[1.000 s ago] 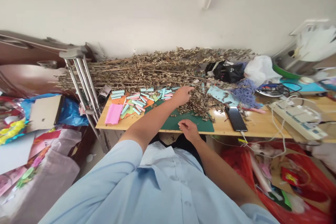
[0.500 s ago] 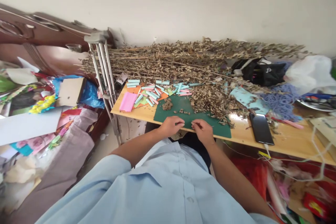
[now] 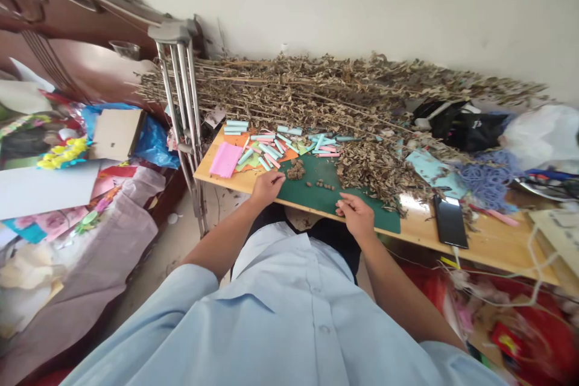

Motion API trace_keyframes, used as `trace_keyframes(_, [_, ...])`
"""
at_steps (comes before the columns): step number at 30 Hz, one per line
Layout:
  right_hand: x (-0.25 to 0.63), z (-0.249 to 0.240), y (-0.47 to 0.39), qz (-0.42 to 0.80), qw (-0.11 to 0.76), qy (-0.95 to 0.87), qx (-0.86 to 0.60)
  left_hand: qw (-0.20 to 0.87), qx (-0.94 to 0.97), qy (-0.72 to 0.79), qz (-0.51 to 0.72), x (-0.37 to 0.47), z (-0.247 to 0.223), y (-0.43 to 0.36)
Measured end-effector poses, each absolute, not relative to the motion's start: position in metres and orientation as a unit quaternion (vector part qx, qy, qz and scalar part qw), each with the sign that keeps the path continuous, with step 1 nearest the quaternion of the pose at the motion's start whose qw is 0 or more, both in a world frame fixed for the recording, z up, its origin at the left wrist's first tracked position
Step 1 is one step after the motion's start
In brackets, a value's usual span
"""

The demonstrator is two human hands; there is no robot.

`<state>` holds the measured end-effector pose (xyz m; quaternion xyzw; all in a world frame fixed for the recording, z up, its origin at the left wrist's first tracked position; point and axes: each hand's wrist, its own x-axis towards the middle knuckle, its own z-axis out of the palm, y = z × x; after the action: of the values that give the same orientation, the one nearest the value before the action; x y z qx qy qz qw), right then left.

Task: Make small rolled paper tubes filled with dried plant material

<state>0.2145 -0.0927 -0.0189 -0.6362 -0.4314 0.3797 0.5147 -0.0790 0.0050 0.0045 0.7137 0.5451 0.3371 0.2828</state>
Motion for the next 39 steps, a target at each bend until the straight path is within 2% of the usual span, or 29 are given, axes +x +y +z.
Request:
trace_keyframes(10, [0.193,0.019,-0.056,0.451,0.507,-0.435,-0.591,0.305,0.731,0.513,0.331,-0.084,-0.011,0.012])
trace_keyframes(19, [0.173,0.022,-0.018,0.569,0.494,-0.357,-0.552,0.297,0.739,0.498,0.343,-0.083,-0.015,0.013])
trace_keyframes(23, [0.168,0.021,-0.008,0.581,0.478,-0.360,-0.552,0.290,0.747,0.488,0.347,-0.083,-0.018,0.013])
trace_keyframes(28, [0.165,0.016,0.015,0.517,0.447,-0.413,-0.602,0.297,0.751,0.487,0.334,-0.082,-0.022,0.015])
trace_keyframes(31, [0.163,0.012,0.031,0.470,0.396,-0.471,-0.633,0.294,0.757,0.482,0.329,-0.081,-0.024,0.016])
trace_keyframes(36, [0.163,0.005,0.052,0.278,0.287,-0.679,-0.616,0.278,0.769,0.469,0.334,-0.080,-0.025,0.016])
trace_keyframes(39, [0.162,0.001,0.059,0.220,0.254,-0.747,-0.573,0.272,0.769,0.469,0.338,-0.080,-0.024,0.015])
